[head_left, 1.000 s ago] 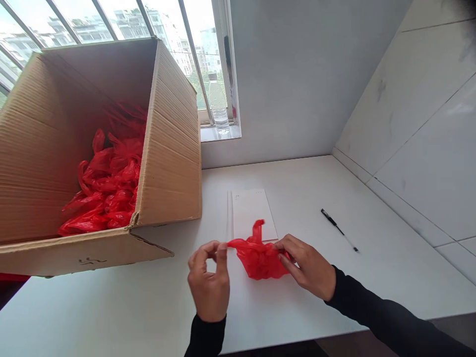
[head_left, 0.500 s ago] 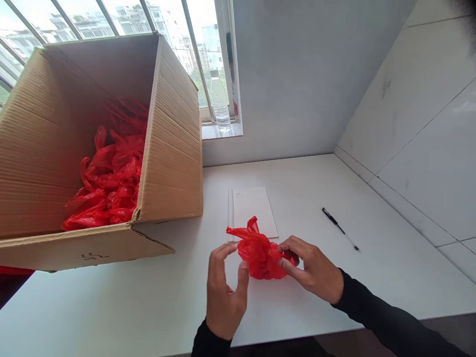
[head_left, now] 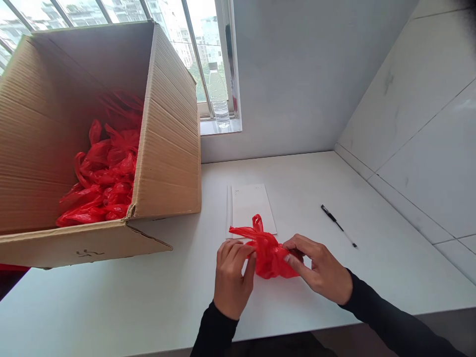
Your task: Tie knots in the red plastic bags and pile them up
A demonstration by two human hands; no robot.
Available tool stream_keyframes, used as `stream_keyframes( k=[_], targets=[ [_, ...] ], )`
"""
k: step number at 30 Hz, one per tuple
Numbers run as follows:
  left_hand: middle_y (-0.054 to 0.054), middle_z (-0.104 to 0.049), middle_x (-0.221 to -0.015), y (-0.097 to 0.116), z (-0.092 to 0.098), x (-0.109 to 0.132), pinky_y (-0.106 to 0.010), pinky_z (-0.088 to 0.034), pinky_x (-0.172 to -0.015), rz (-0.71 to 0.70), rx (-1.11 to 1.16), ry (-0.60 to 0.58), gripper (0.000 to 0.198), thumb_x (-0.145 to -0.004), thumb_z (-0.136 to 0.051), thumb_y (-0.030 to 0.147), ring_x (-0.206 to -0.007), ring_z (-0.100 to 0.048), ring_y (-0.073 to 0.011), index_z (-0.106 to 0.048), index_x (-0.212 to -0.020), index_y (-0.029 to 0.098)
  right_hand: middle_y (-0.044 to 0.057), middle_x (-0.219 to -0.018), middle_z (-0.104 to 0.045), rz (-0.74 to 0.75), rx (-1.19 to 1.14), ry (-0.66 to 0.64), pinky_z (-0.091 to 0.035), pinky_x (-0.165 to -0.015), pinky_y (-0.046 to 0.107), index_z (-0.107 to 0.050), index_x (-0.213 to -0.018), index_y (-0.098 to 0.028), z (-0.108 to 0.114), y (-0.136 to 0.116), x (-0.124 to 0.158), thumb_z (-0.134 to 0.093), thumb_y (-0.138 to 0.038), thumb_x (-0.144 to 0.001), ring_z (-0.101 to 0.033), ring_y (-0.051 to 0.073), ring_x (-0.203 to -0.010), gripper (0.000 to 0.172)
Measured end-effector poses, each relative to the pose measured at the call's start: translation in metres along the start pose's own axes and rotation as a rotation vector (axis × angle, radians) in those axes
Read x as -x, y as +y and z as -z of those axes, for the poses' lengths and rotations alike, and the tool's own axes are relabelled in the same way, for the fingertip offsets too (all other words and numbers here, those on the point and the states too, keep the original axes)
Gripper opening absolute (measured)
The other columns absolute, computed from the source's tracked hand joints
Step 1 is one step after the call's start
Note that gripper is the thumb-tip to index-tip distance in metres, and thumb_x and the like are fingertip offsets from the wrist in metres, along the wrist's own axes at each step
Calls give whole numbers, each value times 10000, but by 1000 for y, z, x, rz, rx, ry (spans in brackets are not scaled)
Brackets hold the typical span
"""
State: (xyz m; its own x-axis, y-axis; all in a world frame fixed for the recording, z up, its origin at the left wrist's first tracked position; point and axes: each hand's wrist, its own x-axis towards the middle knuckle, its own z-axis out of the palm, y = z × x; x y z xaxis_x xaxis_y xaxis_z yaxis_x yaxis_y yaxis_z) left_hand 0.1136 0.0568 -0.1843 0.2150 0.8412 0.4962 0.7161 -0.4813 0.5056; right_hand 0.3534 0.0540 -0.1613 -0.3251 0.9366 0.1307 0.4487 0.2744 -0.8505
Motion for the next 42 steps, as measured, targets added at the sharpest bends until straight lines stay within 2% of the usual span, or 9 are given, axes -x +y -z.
stream_keyframes(
  k=[5, 10, 16, 20, 25, 30, 34, 39, 42],
  targets=[
    [-63, -677, -920, -26, 20, 7, -405, -500, -784, 208, -46, 140, 87, -965, -532, 225, -893, -616, -242, -615, -978, 204, -1, -863, -599, -208, 37, 91, -436, -745, 362, -576, -934, -263, 24, 14, 5, -474, -367, -977, -538, 187, -778, 152],
    [-95, -555, -1380, -7, 18, 1, -444, -439, -1050, 103, 77, 3, 508, -931, -555, 209, -1291, -484, -252, -434, -1424, 233, -24, -759, -587, -273, 167, 0, -425, -887, 461, -577, -1150, -308, 14, 5, -2, -592, -525, -900, -569, 242, -867, 332],
    [11, -717, -947, -8, 13, -4, -401, -456, -1016, 168, 168, 42, 84, -904, -624, 247, -986, -644, -202, -678, -964, 270, 10, -889, -641, -126, 127, 56, -438, -855, 423, -609, -896, -276, 8, 2, -7, -481, -449, -983, -567, 225, -901, 232],
    [-51, -698, -1025, -19, 32, 3, -328, -536, -806, 422, 169, 222, 160, -965, -538, 312, -949, -662, -211, -620, -1072, 227, 31, -1111, -613, -252, 4, 232, -462, -874, 400, -570, -1001, -288, 21, 14, 2, -480, -445, -980, -542, 235, -1076, 183],
    [-35, -666, -1112, 6, 42, -4, -330, -519, -869, 421, 195, 134, 261, -903, -621, 353, -1016, -623, -214, -613, -1147, 262, 3, -1023, -583, -256, -60, 134, -451, -933, 389, -500, -1245, -320, 16, 3, 1, -588, -419, -921, -556, 204, -998, 350],
    [-11, -631, -865, 22, 48, -9, -266, -481, -624, 456, 155, 75, 204, -889, -632, 442, -753, -585, -178, -627, -920, 241, -8, -833, -590, -276, -44, 152, -467, -755, 339, -608, -943, -273, 15, -10, -4, -514, -498, -970, -552, 181, -783, 245],
    [-28, -645, -957, 14, 62, -3, -224, -474, -596, 671, 200, 224, 247, -874, -630, 466, -891, -618, -197, -613, -975, 241, 14, -1012, -632, -251, -125, 361, -518, -818, 339, -557, -1085, -293, 21, -2, 3, -535, -445, -974, -612, 199, -941, 190],
    [-14, -632, -891, 12, 73, 1, -220, -522, -636, 735, 478, 168, 277, -848, -644, 450, -763, -610, -157, -570, -1009, 236, 51, -1267, -560, -17, 197, 420, -457, -991, 435, -502, -1265, -319, 13, -18, 11, -571, -256, -944, -504, 252, -1210, 334],
    [-28, -649, -920, 23, 70, -4, -245, -533, -636, 761, 553, 60, 336, -835, -662, 438, -775, -639, -177, -558, -1078, 232, 53, -1158, -606, 317, 247, 214, -477, -932, 393, -510, -1253, -274, 3, -36, 7, -527, -100, -934, -538, 223, -1114, 364]
  ],
)
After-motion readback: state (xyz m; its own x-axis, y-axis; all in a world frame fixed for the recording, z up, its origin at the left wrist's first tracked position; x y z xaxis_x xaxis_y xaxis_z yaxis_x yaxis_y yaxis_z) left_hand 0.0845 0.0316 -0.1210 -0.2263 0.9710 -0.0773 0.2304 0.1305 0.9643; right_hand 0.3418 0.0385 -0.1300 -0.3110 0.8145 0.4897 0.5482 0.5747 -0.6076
